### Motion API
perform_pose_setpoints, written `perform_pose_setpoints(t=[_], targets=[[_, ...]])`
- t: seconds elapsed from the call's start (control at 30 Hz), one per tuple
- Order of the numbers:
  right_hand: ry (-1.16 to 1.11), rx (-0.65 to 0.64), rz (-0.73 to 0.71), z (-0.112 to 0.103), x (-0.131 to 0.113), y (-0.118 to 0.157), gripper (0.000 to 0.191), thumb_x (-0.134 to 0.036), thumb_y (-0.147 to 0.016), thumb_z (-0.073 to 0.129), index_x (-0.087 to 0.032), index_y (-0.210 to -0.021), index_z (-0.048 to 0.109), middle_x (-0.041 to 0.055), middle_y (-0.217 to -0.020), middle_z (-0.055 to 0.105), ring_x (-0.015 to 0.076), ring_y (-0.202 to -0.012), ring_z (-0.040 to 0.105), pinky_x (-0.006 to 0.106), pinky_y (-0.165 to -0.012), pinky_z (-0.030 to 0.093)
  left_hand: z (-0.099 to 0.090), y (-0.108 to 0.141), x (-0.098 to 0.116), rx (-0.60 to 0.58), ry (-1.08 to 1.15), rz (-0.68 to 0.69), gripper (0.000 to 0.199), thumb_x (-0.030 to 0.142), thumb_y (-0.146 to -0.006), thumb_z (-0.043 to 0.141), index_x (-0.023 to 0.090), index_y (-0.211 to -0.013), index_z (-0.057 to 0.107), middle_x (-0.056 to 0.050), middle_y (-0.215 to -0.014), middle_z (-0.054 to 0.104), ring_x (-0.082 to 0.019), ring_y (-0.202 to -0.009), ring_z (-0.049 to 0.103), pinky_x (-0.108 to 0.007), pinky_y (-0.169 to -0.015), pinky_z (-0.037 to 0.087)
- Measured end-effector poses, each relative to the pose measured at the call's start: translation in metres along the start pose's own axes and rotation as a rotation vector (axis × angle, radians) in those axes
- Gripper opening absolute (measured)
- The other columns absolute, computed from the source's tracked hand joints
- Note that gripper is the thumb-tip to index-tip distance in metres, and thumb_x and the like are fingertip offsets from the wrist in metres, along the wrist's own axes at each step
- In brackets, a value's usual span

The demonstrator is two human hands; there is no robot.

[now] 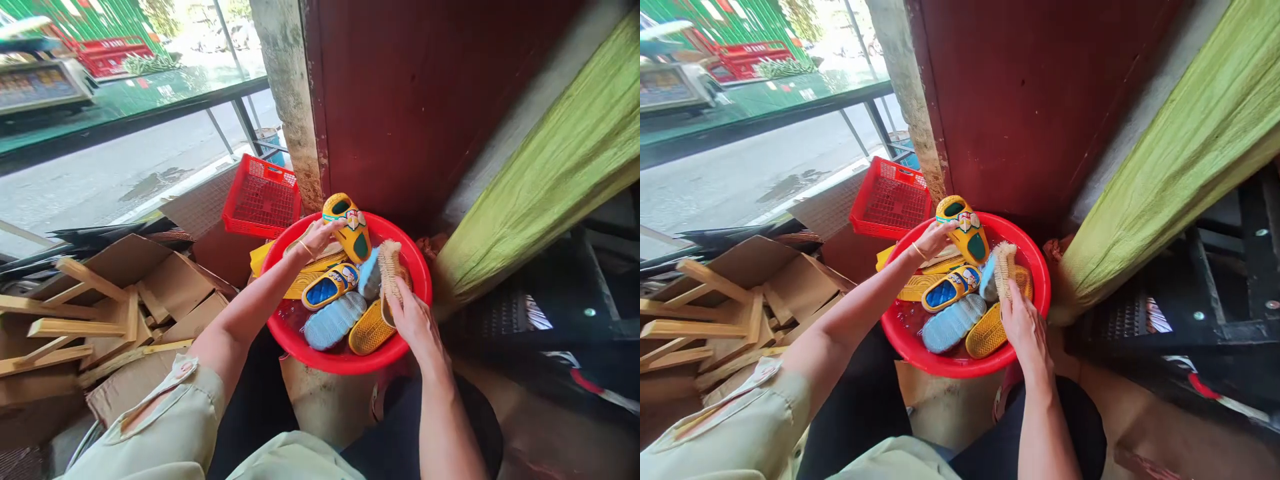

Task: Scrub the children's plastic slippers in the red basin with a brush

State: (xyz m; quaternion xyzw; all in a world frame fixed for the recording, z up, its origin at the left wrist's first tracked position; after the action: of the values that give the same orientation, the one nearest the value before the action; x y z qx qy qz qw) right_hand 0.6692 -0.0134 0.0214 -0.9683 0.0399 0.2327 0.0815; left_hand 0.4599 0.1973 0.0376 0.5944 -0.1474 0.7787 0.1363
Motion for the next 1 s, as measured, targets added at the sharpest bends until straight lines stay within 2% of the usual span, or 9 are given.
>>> perform_pose_setpoints(t=[0.13, 0.23, 0.3, 0.4, 0.5, 0.67, 0.77, 0.83, 1.0], targets=[[-0.112, 0.091, 0.009, 0.006, -0.021, -0.001, 0.06, -0.038, -0.105, 0.04, -0.015, -0.161, 0.042, 0.0196, -0.133, 0.072, 0.0327, -0.104, 0.075, 0.043, -0.09, 0.059, -0.02, 0.073, -0.025, 0.102, 0.201, -0.243, 0.069, 0.07, -0.088, 0.063, 0.015, -0.128, 0.068, -0.013, -0.117, 0.078, -0.031, -0.112, 0.074, -0.044, -0.099, 0.059], [-0.231, 0.13, -0.101, 0.021, -0.058, 0.004, 0.06, -0.037, -0.106, 0.04, -0.016, -0.161, 0.042, 0.0171, -0.143, 0.066, 0.0309, -0.119, 0.07, 0.041, -0.099, 0.057, -0.027, 0.113, -0.056, 0.177, 0.24, -0.343, 0.081, 0.08, -0.09, 0.051, 0.014, -0.132, 0.066, -0.017, -0.121, 0.077, -0.033, -0.113, 0.073, -0.048, -0.102, 0.058], [-0.251, 0.099, -0.204, 0.035, -0.085, 0.008, 0.058, -0.034, -0.106, 0.039, -0.016, -0.16, 0.045, 0.016, -0.142, 0.067, 0.0288, -0.123, 0.068, 0.039, -0.103, 0.055, -0.039, 0.125, -0.067, 0.28, 0.121, -0.29, 0.076, 0.077, -0.09, 0.054, 0.015, -0.133, 0.067, -0.014, -0.124, 0.076, -0.032, -0.119, 0.07, -0.046, -0.106, 0.055], [-0.112, -0.041, -0.227, 0.057, -0.106, 0.01, 0.054, -0.03, -0.106, 0.041, -0.021, -0.158, 0.051, 0.0144, -0.128, 0.073, 0.0269, -0.108, 0.073, 0.035, -0.093, 0.057, -0.05, 0.125, -0.072, 0.356, -0.103, -0.141, 0.065, 0.069, -0.091, 0.06, 0.017, -0.128, 0.07, -0.009, -0.129, 0.074, -0.031, -0.127, 0.065, -0.04, -0.111, 0.05], [0.054, -0.178, -0.14, 0.067, -0.093, 0.008, 0.053, -0.029, -0.105, 0.044, -0.028, -0.157, 0.052, 0.0115, -0.114, 0.077, 0.0254, -0.097, 0.075, 0.033, -0.084, 0.057, -0.05, 0.118, -0.078, 0.306, -0.194, -0.073, 0.062, 0.067, -0.093, 0.056, 0.014, -0.121, 0.071, -0.01, -0.126, 0.075, -0.03, -0.123, 0.065, -0.039, -0.11, 0.049], [0.021, -0.293, -0.092, 0.062, -0.056, 0.006, 0.05, -0.03, -0.106, 0.043, -0.029, -0.155, 0.055, 0.0088, -0.119, 0.078, 0.0244, -0.105, 0.074, 0.032, -0.088, 0.055, -0.034, 0.122, -0.082, 0.085, -0.41, -0.016, 0.06, 0.06, -0.092, 0.058, 0.015, -0.131, 0.066, -0.011, -0.13, 0.072, -0.03, -0.124, 0.064, -0.043, -0.111, 0.049], [0.024, -0.257, -0.073, 0.062, -0.046, 0.007, 0.05, -0.03, -0.106, 0.042, -0.026, -0.155, 0.054, 0.0106, -0.116, 0.079, 0.0251, -0.101, 0.074, 0.033, -0.085, 0.055, -0.017, 0.133, -0.088, -0.007, -0.62, 0.031, 0.086, 0.042, -0.076, 0.078, 0.014, -0.152, 0.048, -0.016, -0.156, 0.053, -0.033, -0.146, 0.048, -0.046, -0.122, 0.038], [0.071, -0.19, -0.061, 0.064, -0.048, 0.006, 0.052, -0.03, -0.106, 0.042, -0.024, -0.157, 0.052, 0.0123, -0.11, 0.078, 0.0253, -0.096, 0.074, 0.032, -0.082, 0.055, -0.007, 0.139, -0.096, -0.032, -0.762, 0.046, 0.098, 0.024, -0.07, 0.075, 0.011, -0.159, 0.037, -0.019, -0.164, 0.042, -0.033, -0.154, 0.038, -0.047, -0.127, 0.031], [0.159, -0.104, -0.012, 0.07, -0.056, -0.002, 0.054, -0.03, -0.106, 0.043, -0.025, -0.159, 0.05, 0.0149, -0.108, 0.074, 0.0255, -0.092, 0.073, 0.033, -0.08, 0.054, 0.005, 0.142, -0.115, -0.037, -0.85, -0.016, 0.094, 0.011, -0.067, 0.058, 0.015, -0.159, 0.04, -0.016, -0.154, 0.057, -0.032, -0.142, 0.054, -0.045, -0.122, 0.041]])
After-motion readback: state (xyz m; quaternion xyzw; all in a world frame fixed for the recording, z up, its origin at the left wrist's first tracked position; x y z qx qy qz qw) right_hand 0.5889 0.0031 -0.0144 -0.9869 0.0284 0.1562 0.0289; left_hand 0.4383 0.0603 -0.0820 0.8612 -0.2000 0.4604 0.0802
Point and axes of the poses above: each hand's wrist, its own y-axis away from the middle knuckle, its own z-axis out of the palm, x = y × z, the point moved 8 cm from there along -y, towards the middle knuckle
